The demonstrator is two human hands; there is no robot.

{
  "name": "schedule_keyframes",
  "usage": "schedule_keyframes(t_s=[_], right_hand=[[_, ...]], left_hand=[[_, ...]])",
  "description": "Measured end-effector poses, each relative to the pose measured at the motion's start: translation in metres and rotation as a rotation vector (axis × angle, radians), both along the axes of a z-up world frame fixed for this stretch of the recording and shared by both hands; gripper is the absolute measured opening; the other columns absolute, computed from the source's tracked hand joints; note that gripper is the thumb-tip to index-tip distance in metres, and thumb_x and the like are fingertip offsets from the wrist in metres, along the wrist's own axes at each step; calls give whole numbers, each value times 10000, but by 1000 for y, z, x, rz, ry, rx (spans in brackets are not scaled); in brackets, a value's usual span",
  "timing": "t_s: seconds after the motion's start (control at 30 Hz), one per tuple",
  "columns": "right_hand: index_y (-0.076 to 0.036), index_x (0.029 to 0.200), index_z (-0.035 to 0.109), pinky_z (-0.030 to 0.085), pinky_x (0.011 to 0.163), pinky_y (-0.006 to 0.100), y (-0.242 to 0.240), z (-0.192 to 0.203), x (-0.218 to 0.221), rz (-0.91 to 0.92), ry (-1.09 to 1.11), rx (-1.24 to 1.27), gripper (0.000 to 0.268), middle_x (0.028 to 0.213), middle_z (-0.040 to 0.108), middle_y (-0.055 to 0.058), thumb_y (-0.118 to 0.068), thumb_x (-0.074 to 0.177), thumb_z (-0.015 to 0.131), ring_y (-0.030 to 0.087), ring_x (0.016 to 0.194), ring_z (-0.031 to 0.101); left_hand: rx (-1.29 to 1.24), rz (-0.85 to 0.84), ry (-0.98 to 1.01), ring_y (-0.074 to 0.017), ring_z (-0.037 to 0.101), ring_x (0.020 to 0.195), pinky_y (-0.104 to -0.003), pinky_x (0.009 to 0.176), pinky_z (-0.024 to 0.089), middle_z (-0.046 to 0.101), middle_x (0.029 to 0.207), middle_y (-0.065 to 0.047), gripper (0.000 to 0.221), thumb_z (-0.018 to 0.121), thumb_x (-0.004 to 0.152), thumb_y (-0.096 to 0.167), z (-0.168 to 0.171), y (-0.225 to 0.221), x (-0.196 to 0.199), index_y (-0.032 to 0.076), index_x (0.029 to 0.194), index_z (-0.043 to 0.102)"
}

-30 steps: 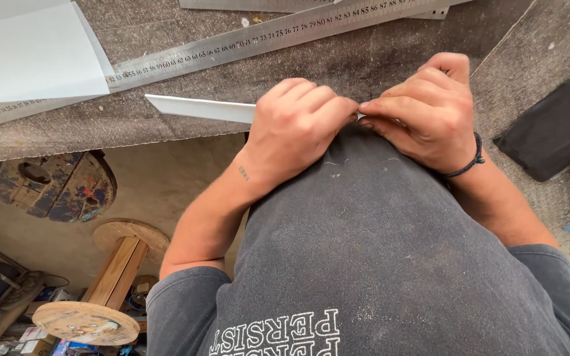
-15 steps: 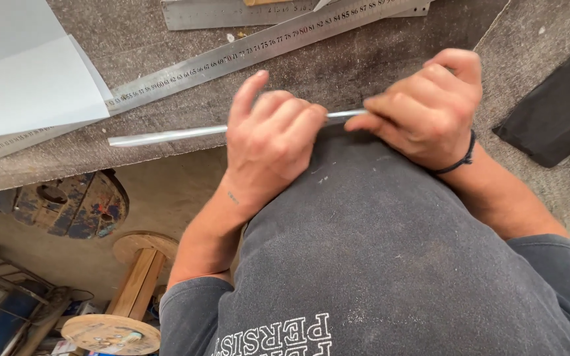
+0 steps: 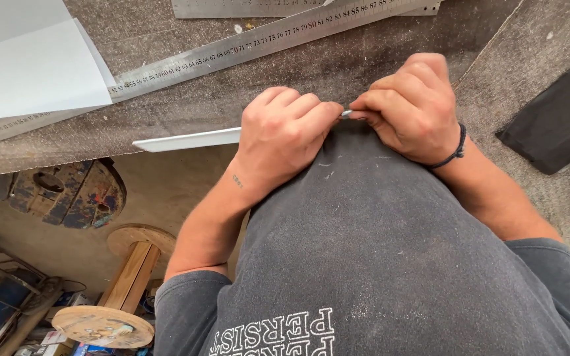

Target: Measuring and marking a strip of insulation material on a workbench using a metal ruler and a scribe, then peeling the backing.

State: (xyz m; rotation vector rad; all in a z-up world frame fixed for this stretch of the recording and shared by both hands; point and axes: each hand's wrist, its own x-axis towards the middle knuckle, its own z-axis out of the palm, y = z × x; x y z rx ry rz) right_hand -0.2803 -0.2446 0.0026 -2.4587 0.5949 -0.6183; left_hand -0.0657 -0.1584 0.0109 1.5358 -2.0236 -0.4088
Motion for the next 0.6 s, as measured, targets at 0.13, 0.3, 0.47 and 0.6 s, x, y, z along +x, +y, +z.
schedule_keyframes(t_s=[0.13,0.3,0.47,0.6], right_hand=[[-51,813,749,479,837,440,1,-4,-1,-122,-77,-166,385,784,636,64,-370,1028,753,270,741,538],[-65,794,640,449,837,450,3,-15,-7,-247,-144,27,442,752,589,64,-472,947,720,266,712,519],[33,1428,483,535,1017,384,-4,-2,6,-264,-184,652,699,1247,524,187,-502,996,605,268,1123,596],[-32,1168,550,509,960,345,-7,-12,19,-332,-607,883,363,1098,637,106,-358,1048,656,199,1022,601]], left_hand=[[-26,23,-8,-226,515,622,-345,668,468,530,697,1,223,545,1061,143,7,-1,2,155,887,683],[-53,68,7,-191,548,628,-317,640,454,601,742,35,168,590,1057,112,18,-9,1,159,933,693],[-58,130,79,-194,641,653,-346,602,471,724,835,40,118,579,1094,224,31,-31,-1,159,1079,676],[24,67,319,-188,792,1023,-336,911,600,699,1288,42,247,546,1169,261,39,-46,-6,169,1398,549]])
